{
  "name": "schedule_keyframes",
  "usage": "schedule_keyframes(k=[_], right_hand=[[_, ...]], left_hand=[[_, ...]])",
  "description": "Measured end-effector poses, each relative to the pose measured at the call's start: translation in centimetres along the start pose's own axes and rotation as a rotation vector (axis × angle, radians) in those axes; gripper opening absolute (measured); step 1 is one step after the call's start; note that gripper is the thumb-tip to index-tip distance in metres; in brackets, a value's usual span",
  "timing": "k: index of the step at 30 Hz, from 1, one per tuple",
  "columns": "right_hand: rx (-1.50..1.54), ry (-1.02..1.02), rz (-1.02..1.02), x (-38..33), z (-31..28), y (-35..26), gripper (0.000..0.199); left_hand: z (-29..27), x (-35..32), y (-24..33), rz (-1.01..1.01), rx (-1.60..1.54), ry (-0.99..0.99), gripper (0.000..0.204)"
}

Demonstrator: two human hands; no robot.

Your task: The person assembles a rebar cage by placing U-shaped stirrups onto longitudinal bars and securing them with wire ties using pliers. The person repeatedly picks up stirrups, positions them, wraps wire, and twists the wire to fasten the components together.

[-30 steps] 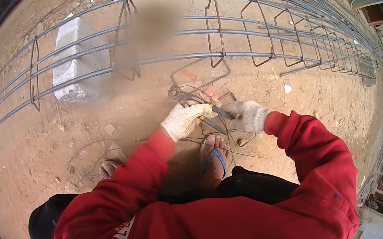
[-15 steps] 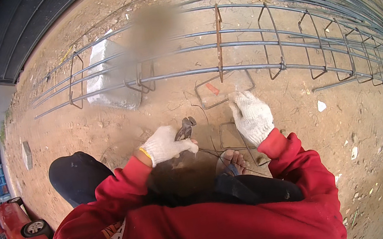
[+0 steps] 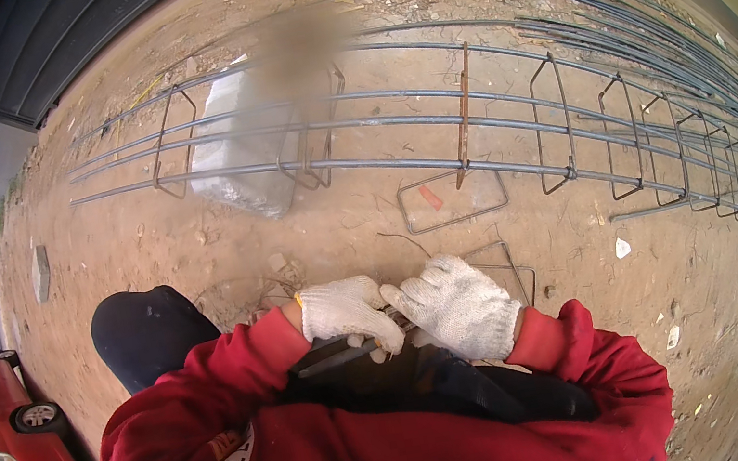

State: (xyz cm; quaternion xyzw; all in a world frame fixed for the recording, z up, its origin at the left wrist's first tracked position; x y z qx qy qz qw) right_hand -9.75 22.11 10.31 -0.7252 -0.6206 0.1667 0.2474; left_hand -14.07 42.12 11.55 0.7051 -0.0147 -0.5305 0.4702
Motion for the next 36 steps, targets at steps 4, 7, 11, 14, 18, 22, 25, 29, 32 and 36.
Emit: schedule_keyframes(k=[4, 7, 11, 14, 18, 22, 25, 29, 32, 36], right_hand=[[-0.055, 0.072, 0.080, 0.3, 0.4, -0.6, 0.054], [-0.003, 0.208, 0.156, 0.4, 0.3, -0.6, 0.054], [0.132, 0.261, 0.220, 0.2, 1.9, -0.5, 0.061], [0.152, 0.114, 0.379, 0.0, 3.5, 0.2, 0.064], [0.059, 0.029, 0.319, -0.2, 4.1, 1.3, 0.064], [0.032, 0.032, 0.208, -0.7, 4.4, 1.8, 0.065], [0.122, 0.106, 0.229, -0.7, 4.6, 1.6, 0.063], [0.225, 0.171, 0.178, -0.6, 4.1, 1.5, 0.057], [0.263, 0.171, 0.183, -0.8, 3.5, 1.3, 0.056], [0.274, 0.119, 0.207, -0.7, 3.2, 1.3, 0.058]], left_hand=[[-0.9, -1.5, 0.9, 0.155, 0.126, 0.214, 0.026], [-6.9, -3.5, 0.6, 0.236, 0.642, 0.722, 0.031], [-16.5, -3.5, 2.2, 0.145, 0.790, 1.640, 0.020], [-21.0, -0.6, 4.4, -0.156, 0.749, 1.510, 0.024], [-23.8, 2.6, 5.0, -0.146, 0.569, 1.355, 0.028], [-24.6, 3.6, 4.5, -0.113, 0.507, 1.411, 0.028], [-25.3, 2.8, 4.1, -0.039, 0.585, 1.337, 0.049], [-25.6, 0.8, 3.4, 0.066, 0.396, 1.111, 0.052], [-25.3, -0.3, 3.1, 0.184, 0.238, 1.127, 0.049], [-25.4, 0.0, 3.3, 0.115, 0.460, 1.245, 0.040]])
Point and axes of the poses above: each hand's wrist, its own x-axis towards the middle knuckle, its own z-axis out of the palm, y = z × x, the point moved 1 cm from there along x, towards the middle knuckle, and after that the axes turned 10 degrees about x, right-handed, at the moved point
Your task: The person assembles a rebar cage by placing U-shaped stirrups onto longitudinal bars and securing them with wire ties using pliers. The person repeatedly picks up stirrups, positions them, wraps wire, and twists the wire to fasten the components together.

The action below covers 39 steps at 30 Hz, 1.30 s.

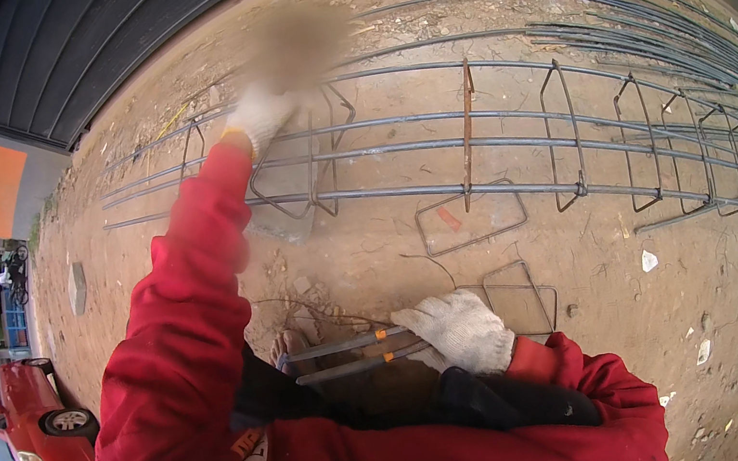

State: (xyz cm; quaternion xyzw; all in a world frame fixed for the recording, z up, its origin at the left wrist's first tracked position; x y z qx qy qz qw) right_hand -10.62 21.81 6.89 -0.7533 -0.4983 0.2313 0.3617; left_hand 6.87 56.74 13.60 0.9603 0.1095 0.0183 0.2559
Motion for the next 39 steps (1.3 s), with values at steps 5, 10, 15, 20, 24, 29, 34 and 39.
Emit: schedule_keyframes(k=[5, 10, 15, 20, 24, 29, 34, 39], right_hand=[[0.025, -0.001, -0.048, 0.0, 0.1, 0.4, 0.060], [-0.012, -0.004, -0.061, 0.0, 0.3, 0.6, 0.061], [0.016, -0.013, -0.072, 0.1, 0.4, 0.9, 0.059], [0.017, 0.005, -0.103, -0.3, 0.5, 1.1, 0.056], [0.024, -0.032, -0.071, -0.4, 0.7, 1.3, 0.054], [0.022, -0.052, -0.081, -0.3, 0.7, 1.4, 0.052], [0.044, -0.089, -0.068, -0.2, 0.6, 1.3, 0.053], [0.067, -0.093, -0.059, -0.3, 0.5, 1.3, 0.056]], left_hand=[[0.4, 1.3, -0.2, 0.243, 0.364, 0.106, 0.034], [0.3, 2.3, -0.7, 0.282, 0.285, 0.005, 0.033], [0.2, 3.1, -0.5, 0.286, 0.423, 0.016, 0.031], [-0.1, 4.3, -0.6, 0.254, 0.423, -0.092, 0.025], [-0.4, 3.7, -0.5, 0.109, 0.173, -0.181, 0.020], [-0.3, 1.3, 0.8, 0.164, 0.128, -0.109, 0.020], [0.2, 1.6, 1.4, 0.097, 0.247, -0.101, 0.033], [-0.3, 1.3, 0.4, -0.088, -0.025, -0.085, 0.029]])
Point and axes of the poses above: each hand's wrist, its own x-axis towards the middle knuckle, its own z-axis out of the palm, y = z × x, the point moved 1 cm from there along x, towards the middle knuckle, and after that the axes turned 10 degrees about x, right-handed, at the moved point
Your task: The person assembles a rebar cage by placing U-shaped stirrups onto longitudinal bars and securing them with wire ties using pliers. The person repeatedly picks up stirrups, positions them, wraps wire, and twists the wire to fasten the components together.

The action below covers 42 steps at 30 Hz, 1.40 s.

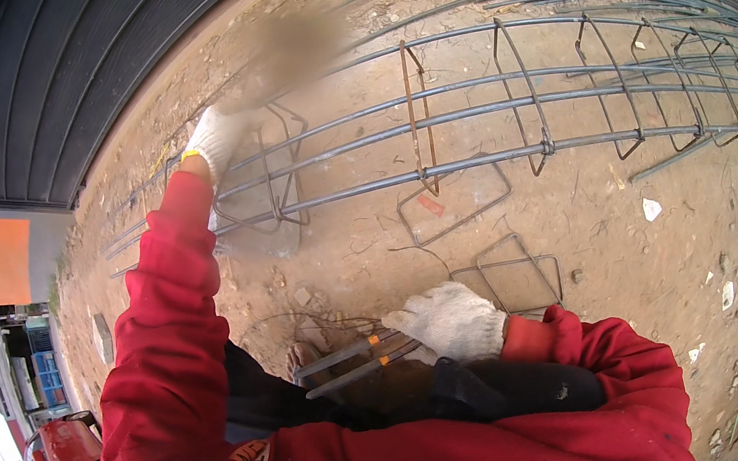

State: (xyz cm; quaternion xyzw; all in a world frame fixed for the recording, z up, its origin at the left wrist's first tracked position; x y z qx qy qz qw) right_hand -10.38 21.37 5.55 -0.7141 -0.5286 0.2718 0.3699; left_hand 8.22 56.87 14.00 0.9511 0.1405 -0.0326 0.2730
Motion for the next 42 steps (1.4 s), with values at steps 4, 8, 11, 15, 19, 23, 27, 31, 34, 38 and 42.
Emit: schedule_keyframes(k=[4, 8, 11, 15, 19, 23, 27, 31, 34, 38, 42], right_hand=[[-0.026, -0.011, 0.008, 0.0, 0.2, 0.2, 0.056], [-0.015, -0.026, 0.010, 0.1, 0.3, 0.2, 0.056], [-0.002, -0.006, 0.035, -0.1, 0.4, 0.2, 0.056], [0.013, 0.106, 0.105, -0.6, 1.4, 1.4, 0.053], [-0.061, 0.138, 0.256, -0.2, 3.5, 3.9, 0.048], [-0.122, 0.035, 0.312, 1.1, 4.1, 4.9, 0.044], [-0.248, -0.167, 0.240, 3.2, 0.5, 3.0, 0.040], [-0.263, 0.299, 0.074, 9.0, -3.9, 2.4, 0.032], [0.739, 0.337, 0.660, 13.9, -3.2, 5.3, 0.037], [0.998, 0.670, 0.541, 18.5, -1.2, 9.4, 0.040], [1.679, 0.817, 0.395, 21.2, -1.7, 11.9, 0.033]], left_hand=[[-0.3, -0.6, 0.0, -0.048, -0.164, -0.129, 0.026], [0.1, -1.1, 0.4, -0.097, -0.085, -0.026, 0.024], [0.2, -1.8, 0.6, 0.101, 0.433, 0.269, 0.037], [-0.4, -4.5, 0.1, 0.082, 0.263, 0.352, 0.042], [-0.9, -10.1, -0.7, -0.004, -0.186, 0.577, 0.033], [4.0, -17.8, -3.4, -0.280, -1.083, 0.848, 0.020], [11.1, -19.5, -5.9, -0.648, -1.349, 0.441, 0.029], [13.8, -17.9, -6.3, -0.375, -1.644, 0.327, 0.030], [14.3, -17.2, -5.8, -0.272, -1.766, 0.189, 0.029], [13.9, -16.7, -5.5, -0.260, -1.767, 0.081, 0.038], [12.5, -16.8, -5.5, -0.258, -1.617, 0.194, 0.038]])
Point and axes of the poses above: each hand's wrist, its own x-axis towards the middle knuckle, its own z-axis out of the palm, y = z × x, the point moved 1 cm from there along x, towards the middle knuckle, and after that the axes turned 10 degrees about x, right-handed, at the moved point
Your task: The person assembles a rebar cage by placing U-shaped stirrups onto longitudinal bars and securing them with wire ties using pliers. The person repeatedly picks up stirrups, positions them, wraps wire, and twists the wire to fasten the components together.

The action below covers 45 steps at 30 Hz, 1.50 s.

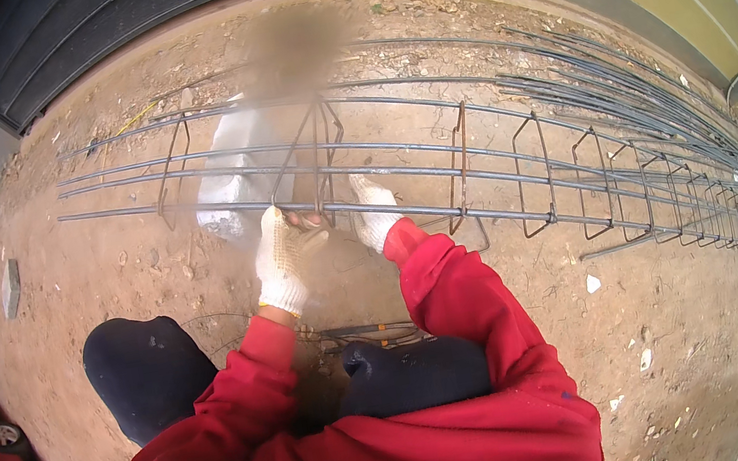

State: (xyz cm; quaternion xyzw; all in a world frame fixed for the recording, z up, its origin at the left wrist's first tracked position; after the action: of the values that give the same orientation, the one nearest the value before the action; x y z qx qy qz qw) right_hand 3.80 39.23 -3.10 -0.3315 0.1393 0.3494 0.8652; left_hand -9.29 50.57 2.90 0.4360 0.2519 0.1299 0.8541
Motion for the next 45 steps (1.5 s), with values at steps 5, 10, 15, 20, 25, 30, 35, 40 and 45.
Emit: schedule_keyframes(k=[5, 10, 15, 20, 25, 30, 35, 40, 45], right_hand=[[-0.005, -0.212, -0.042, 1.4, 1.9, -0.5, 0.017], [0.005, -0.155, -0.220, 1.2, 1.8, 0.5, 0.015], [-0.151, -0.006, -0.330, 2.0, 1.9, 0.7, 0.016], [-0.647, 0.047, -0.580, 1.4, 2.6, -0.9, 0.018], [-0.231, 0.112, -0.271, 0.3, 3.1, -2.8, 0.021], [0.053, -0.082, -0.073, 1.7, 3.8, -3.6, 0.038], [0.040, -0.227, 0.005, 3.6, 3.4, -3.9, 0.038], [0.090, -0.227, -0.088, 4.5, 3.1, -4.3, 0.028], [-0.087, -0.105, -0.273, 4.4, 2.9, -4.3, 0.026]], left_hand=[[0.3, -1.4, 2.7, 0.240, 0.326, 0.040, 0.027], [1.2, -2.0, 3.3, 0.226, 0.465, 0.147, 0.016], [2.0, -2.2, 3.3, 0.303, 0.452, 0.228, 0.013], [2.1, -2.9, 4.8, 0.551, 1.165, 0.320, 0.016], [1.1, -2.4, 7.6, 0.818, 1.612, 0.326, 0.027], [0.7, -1.9, 8.8, 0.738, 1.689, 0.356, 0.027], [0.8, -1.8, 9.2, 0.590, 1.705, 0.366, 0.025], [0.1, -2.0, 8.0, 0.592, 1.461, 0.284, 0.032], [0.0, -2.0, 6.9, 0.510, 1.274, 0.241, 0.031]])
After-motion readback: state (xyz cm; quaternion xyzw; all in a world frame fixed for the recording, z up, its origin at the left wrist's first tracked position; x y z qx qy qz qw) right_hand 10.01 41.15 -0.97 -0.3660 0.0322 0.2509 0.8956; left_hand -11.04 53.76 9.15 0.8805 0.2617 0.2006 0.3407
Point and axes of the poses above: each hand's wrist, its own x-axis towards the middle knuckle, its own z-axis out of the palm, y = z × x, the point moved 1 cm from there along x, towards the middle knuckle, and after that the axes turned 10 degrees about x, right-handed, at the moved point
